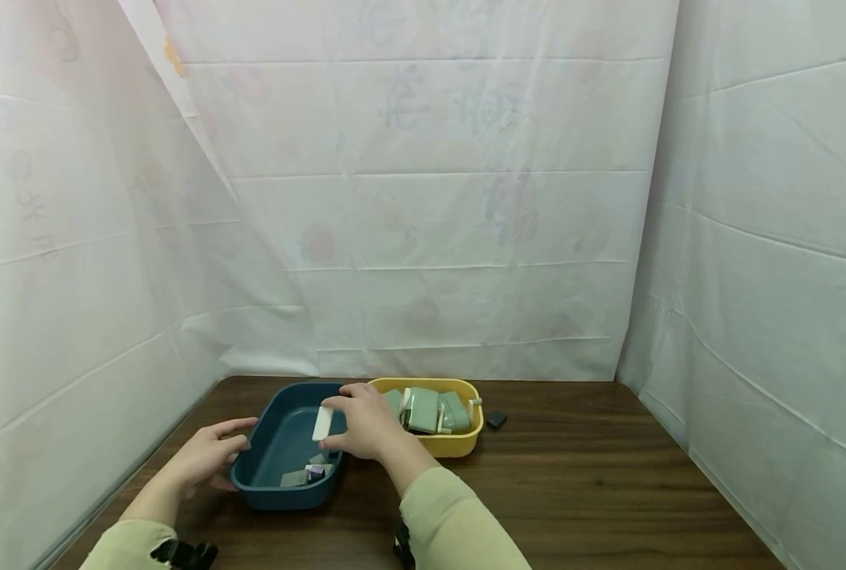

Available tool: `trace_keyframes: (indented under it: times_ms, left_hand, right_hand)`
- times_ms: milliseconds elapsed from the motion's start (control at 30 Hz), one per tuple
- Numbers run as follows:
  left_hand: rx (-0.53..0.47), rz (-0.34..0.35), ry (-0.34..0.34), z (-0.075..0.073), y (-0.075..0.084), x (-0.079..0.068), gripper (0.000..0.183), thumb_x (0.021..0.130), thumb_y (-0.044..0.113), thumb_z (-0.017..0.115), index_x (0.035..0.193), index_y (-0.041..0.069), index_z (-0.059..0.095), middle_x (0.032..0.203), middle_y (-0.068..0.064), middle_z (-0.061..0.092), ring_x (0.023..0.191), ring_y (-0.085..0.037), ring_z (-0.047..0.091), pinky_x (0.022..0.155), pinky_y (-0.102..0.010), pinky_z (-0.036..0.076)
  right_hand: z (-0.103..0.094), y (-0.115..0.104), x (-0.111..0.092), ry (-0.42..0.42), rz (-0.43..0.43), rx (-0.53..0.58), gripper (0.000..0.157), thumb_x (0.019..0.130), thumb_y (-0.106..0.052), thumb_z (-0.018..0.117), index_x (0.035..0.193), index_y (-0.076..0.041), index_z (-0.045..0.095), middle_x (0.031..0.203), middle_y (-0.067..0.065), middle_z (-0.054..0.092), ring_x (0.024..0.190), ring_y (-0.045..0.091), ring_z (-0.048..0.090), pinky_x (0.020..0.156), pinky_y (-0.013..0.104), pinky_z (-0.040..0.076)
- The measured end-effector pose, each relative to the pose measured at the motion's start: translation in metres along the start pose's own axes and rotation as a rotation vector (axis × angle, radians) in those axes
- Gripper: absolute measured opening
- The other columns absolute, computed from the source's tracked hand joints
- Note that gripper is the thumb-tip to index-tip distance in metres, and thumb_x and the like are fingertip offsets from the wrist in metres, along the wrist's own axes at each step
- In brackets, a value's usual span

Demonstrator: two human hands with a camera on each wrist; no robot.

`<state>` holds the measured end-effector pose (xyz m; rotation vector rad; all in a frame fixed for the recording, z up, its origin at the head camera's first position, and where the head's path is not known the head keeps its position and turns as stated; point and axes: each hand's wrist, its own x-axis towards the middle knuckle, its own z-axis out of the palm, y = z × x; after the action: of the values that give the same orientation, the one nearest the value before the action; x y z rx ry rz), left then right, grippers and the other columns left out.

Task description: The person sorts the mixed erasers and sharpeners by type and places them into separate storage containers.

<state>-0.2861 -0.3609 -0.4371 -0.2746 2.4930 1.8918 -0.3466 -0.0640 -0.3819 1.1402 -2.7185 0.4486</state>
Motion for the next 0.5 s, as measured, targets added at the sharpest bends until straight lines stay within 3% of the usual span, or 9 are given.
trace_keyframes:
  times_ms: [500]
  left_hand:
    - [0.024, 0.004, 0.006, 0.0003, -0.0016, 0.0009, 0.06, 0.095, 0.009, 0.055, 0.152, -0.001, 0.042, 0.128, -0.033, 0.058, 0.096, -0.036, 0.069, 0.062, -0.056, 0.059]
  right_hand:
    - [-0.0035, 0.0023, -0.0027, -0.023, -0.011, 0.081, 0.06, 0.092, -0.052, 0.071, 0.146, -0.029, 0.058, 0.157, 0.005, 0.042, 0.144, 0.026, 0.037, 0.113, 0.049, 0.037]
